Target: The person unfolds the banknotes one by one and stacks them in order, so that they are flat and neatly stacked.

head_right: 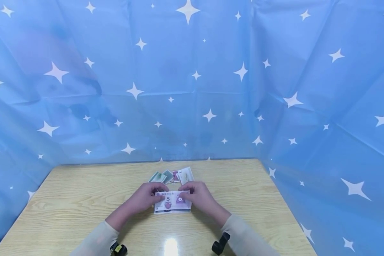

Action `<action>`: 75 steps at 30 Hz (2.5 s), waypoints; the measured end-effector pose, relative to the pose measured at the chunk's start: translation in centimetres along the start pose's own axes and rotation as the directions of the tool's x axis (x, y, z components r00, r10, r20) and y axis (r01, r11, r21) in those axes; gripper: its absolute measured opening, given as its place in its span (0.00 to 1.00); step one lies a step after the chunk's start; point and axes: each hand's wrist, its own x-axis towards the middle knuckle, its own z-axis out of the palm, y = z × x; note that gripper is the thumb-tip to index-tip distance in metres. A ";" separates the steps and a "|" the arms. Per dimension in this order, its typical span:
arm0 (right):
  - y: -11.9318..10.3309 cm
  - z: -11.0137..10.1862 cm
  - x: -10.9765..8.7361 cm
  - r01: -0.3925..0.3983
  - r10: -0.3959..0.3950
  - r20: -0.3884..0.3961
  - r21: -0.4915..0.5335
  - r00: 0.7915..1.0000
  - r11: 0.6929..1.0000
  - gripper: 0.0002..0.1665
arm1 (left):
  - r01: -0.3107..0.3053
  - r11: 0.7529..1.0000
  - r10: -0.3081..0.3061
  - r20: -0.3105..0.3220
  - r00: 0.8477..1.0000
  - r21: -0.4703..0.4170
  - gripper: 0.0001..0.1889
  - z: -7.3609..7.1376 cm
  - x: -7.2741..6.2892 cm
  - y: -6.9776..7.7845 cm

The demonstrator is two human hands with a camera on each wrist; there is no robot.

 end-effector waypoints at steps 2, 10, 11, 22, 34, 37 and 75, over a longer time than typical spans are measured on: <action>0.0 0.1 0.0 0.005 -0.005 0.008 -0.007 1.000 1.000 0.08 | 0.002 1.000 -0.002 0.011 1.000 0.016 0.12 -0.1 0.0 0.0; 0.0 0.5 0.0 0.024 -0.023 0.026 -0.049 0.999 0.999 0.08 | -0.015 0.997 0.012 0.043 0.999 0.081 0.12 -0.3 -0.2 0.1; 0.0 0.5 0.0 0.028 -0.026 0.031 -0.055 0.999 0.998 0.09 | -0.017 0.995 0.012 0.049 0.999 0.095 0.12 -0.3 -0.2 0.1; 0.4 0.8 0.0 0.071 -0.066 0.039 -0.124 0.997 0.990 0.09 | -0.042 0.979 0.027 0.077 0.997 0.199 0.12 0.0 0.1 0.1; 1.0 1.4 0.0 0.138 -0.128 0.050 -0.305 0.990 0.942 0.07 | -0.071 0.932 0.043 0.085 0.995 0.355 0.10 0.4 0.2 0.1; 1.0 1.4 0.1 0.143 -0.132 0.057 -0.324 0.990 0.935 0.07 | -0.080 0.920 0.048 0.091 0.995 0.383 0.10 0.4 0.1 0.2; 0.8 1.4 0.3 0.099 -0.084 0.055 -0.429 0.995 0.898 0.04 | -0.039 0.918 0.017 0.059 0.998 0.395 0.09 0.3 0.1 0.6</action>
